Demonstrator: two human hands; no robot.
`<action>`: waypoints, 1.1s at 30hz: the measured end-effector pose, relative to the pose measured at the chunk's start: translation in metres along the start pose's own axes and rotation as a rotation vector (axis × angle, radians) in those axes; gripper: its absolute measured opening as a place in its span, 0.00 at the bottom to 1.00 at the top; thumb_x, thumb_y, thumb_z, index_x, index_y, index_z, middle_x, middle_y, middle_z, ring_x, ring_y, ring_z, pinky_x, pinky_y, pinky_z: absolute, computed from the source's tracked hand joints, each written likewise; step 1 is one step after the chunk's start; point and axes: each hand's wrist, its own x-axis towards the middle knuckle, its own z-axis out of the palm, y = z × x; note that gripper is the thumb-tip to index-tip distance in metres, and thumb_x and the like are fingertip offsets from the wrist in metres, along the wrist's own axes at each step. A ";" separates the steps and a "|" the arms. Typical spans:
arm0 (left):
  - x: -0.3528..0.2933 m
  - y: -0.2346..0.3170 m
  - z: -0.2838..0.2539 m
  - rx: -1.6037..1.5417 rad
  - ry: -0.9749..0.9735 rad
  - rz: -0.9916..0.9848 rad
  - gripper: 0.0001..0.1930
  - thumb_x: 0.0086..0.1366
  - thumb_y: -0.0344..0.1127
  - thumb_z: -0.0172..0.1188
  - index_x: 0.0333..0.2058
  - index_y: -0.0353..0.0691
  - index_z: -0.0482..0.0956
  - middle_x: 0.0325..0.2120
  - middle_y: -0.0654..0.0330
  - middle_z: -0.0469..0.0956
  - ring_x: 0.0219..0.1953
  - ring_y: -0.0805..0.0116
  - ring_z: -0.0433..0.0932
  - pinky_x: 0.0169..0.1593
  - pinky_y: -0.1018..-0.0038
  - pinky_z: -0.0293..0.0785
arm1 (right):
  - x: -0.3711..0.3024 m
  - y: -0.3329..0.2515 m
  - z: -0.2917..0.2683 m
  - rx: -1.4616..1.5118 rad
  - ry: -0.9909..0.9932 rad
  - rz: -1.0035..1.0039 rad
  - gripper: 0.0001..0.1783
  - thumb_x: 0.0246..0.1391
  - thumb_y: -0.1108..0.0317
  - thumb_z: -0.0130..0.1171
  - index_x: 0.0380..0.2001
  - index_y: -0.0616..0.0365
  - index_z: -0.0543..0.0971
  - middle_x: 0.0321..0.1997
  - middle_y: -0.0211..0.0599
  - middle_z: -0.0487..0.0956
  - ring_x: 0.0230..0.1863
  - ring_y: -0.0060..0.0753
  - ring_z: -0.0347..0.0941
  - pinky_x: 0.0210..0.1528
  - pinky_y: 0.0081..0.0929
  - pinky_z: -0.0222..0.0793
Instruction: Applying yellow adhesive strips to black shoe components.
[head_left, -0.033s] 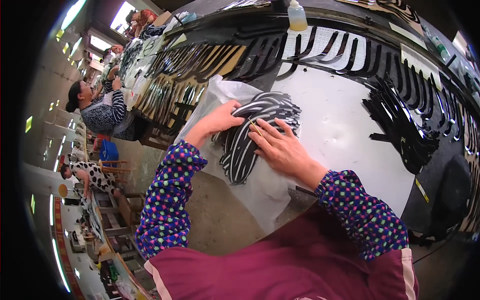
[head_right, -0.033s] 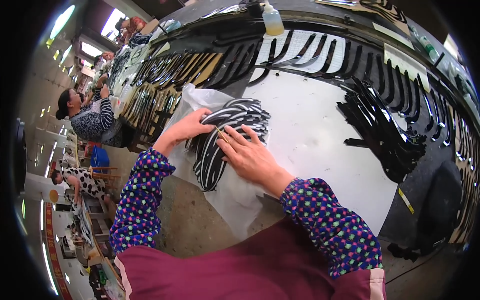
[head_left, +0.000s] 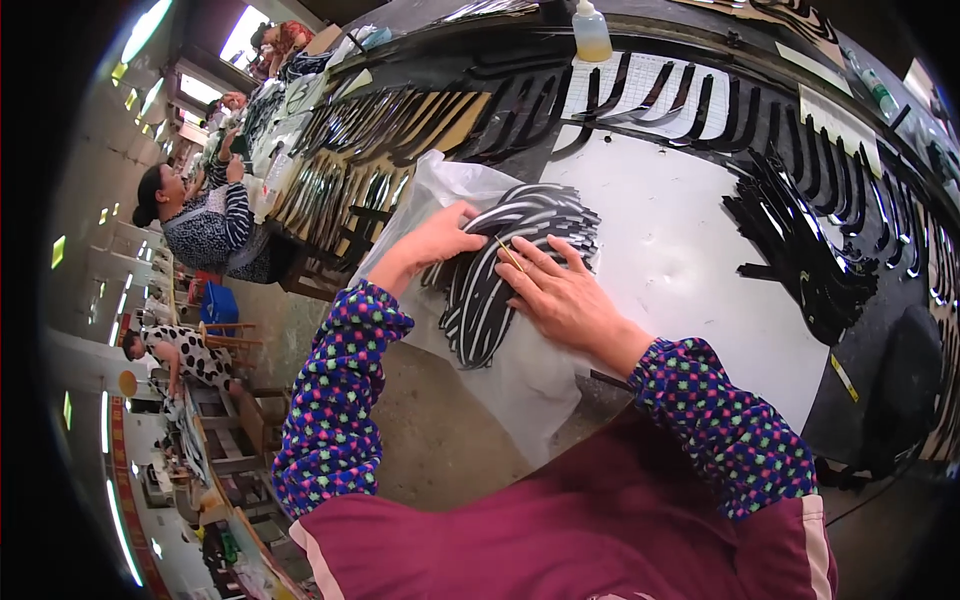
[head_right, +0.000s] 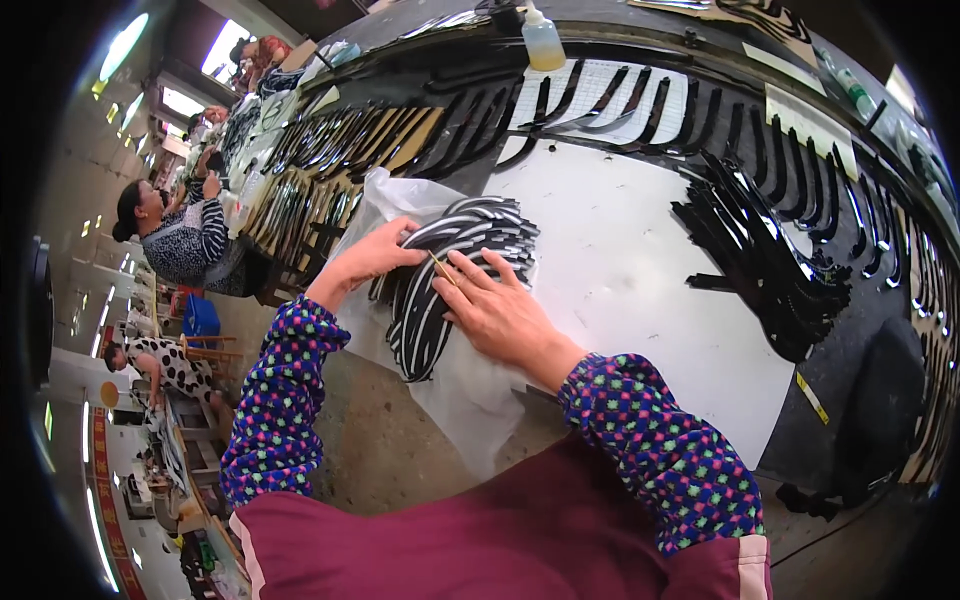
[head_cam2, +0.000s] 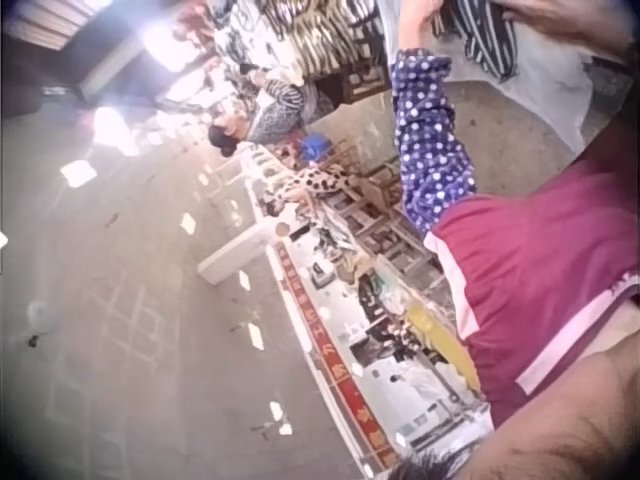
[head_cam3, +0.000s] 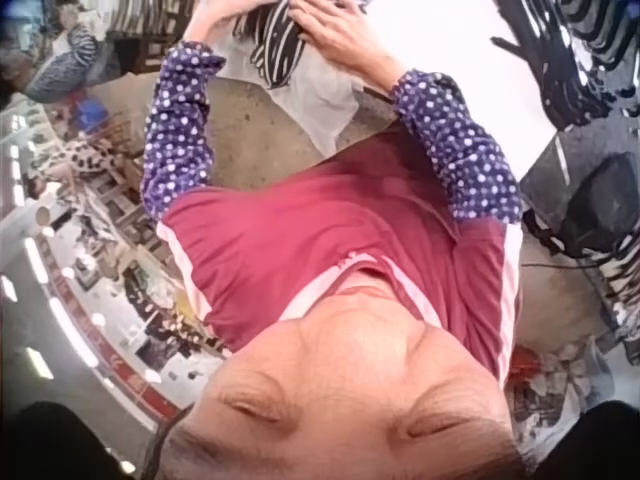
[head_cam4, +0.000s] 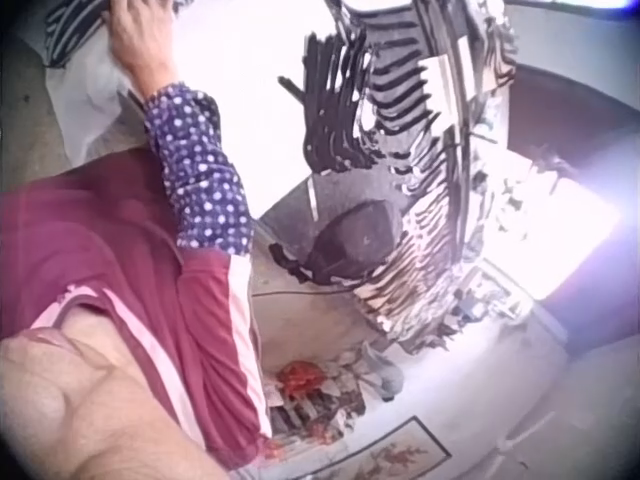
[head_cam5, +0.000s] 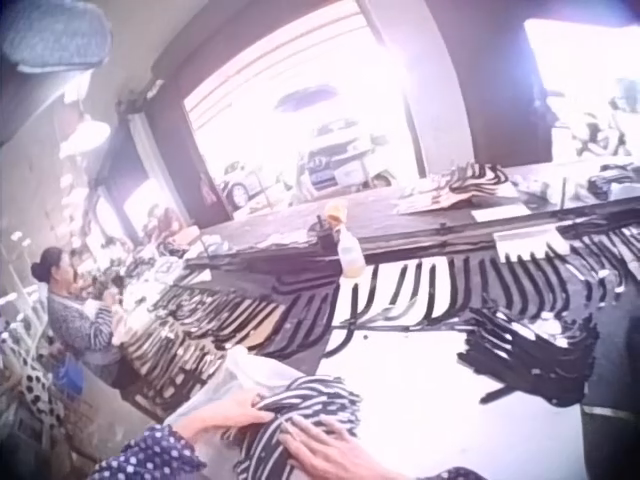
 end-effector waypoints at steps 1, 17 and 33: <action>0.000 0.000 -0.001 0.014 0.010 0.017 0.21 0.58 0.34 0.70 0.47 0.32 0.76 0.39 0.54 0.83 0.41 0.63 0.81 0.47 0.70 0.76 | 0.000 0.000 0.000 0.006 0.006 0.007 0.24 0.63 0.58 0.58 0.59 0.55 0.73 0.67 0.37 0.73 0.74 0.35 0.59 0.74 0.45 0.45; -0.006 0.049 -0.018 0.592 0.198 0.258 0.17 0.57 0.30 0.68 0.44 0.35 0.75 0.38 0.45 0.81 0.44 0.52 0.80 0.49 0.65 0.73 | -0.004 0.002 0.004 -0.010 -0.002 0.012 0.25 0.64 0.57 0.54 0.60 0.57 0.72 0.68 0.40 0.71 0.74 0.38 0.59 0.75 0.46 0.45; 0.004 0.010 -0.015 0.688 0.323 0.376 0.17 0.63 0.30 0.63 0.48 0.45 0.69 0.38 0.43 0.80 0.43 0.40 0.80 0.44 0.56 0.76 | 0.037 0.003 0.027 -0.003 -0.086 0.026 0.27 0.66 0.47 0.51 0.54 0.59 0.77 0.60 0.41 0.77 0.67 0.38 0.67 0.72 0.46 0.51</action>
